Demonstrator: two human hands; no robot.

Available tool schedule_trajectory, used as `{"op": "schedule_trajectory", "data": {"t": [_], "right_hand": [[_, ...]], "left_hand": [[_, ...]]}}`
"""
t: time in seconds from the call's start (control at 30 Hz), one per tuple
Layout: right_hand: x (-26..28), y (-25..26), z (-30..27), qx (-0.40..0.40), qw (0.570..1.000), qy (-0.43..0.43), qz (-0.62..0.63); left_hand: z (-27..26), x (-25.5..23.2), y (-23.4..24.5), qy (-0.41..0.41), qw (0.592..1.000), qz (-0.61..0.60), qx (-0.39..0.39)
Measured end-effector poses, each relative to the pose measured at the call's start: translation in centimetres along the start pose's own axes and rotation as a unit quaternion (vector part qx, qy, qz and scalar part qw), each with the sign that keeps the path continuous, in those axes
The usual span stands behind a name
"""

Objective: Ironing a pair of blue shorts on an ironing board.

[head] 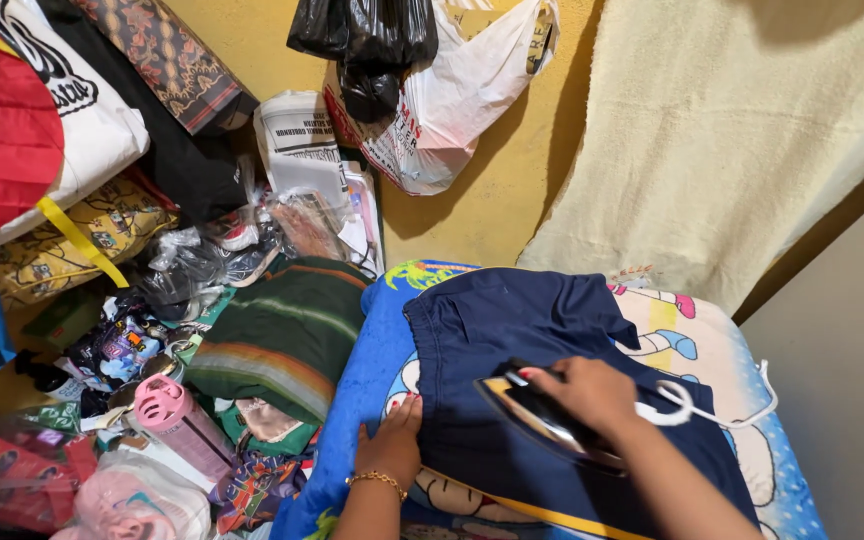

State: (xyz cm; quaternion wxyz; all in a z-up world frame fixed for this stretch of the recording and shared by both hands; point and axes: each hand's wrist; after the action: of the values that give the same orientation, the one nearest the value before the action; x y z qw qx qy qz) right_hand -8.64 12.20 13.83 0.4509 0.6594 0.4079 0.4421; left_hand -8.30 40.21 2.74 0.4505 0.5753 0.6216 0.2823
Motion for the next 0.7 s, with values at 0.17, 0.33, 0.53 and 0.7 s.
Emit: {"op": "schedule_trajectory", "data": {"t": [0.17, 0.33, 0.53, 0.7], "right_hand": [[-5.4, 1.0, -0.3, 0.016, 0.998, -0.061, -0.004], [-5.4, 1.7, 0.0, 0.028, 0.996, -0.089, 0.005], [1.3, 0.7, 0.7, -0.005, 1.000, -0.030, -0.006], [4.7, -0.9, 0.8, -0.024, 0.999, 0.039, 0.013]], "left_hand": [[1.1, 0.0, -1.1, -0.042, 0.992, 0.057, -0.107], [2.7, -0.5, -1.5, -0.132, 0.938, 0.070, -0.313], [3.9, 0.4, -3.8, -0.137, 0.962, -0.003, -0.238], [2.1, -0.4, -1.9, -0.086, 0.984, 0.030, -0.152]]}}
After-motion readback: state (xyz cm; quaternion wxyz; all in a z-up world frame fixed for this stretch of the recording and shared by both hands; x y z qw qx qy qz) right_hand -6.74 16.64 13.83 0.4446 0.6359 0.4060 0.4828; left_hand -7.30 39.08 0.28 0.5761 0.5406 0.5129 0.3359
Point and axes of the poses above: each hand's wrist, its own z-axis towards the middle knuckle, its own y-axis out of the back of the hand, x = y × z, and after that the axes turned 2 degrees about -z, right-handed
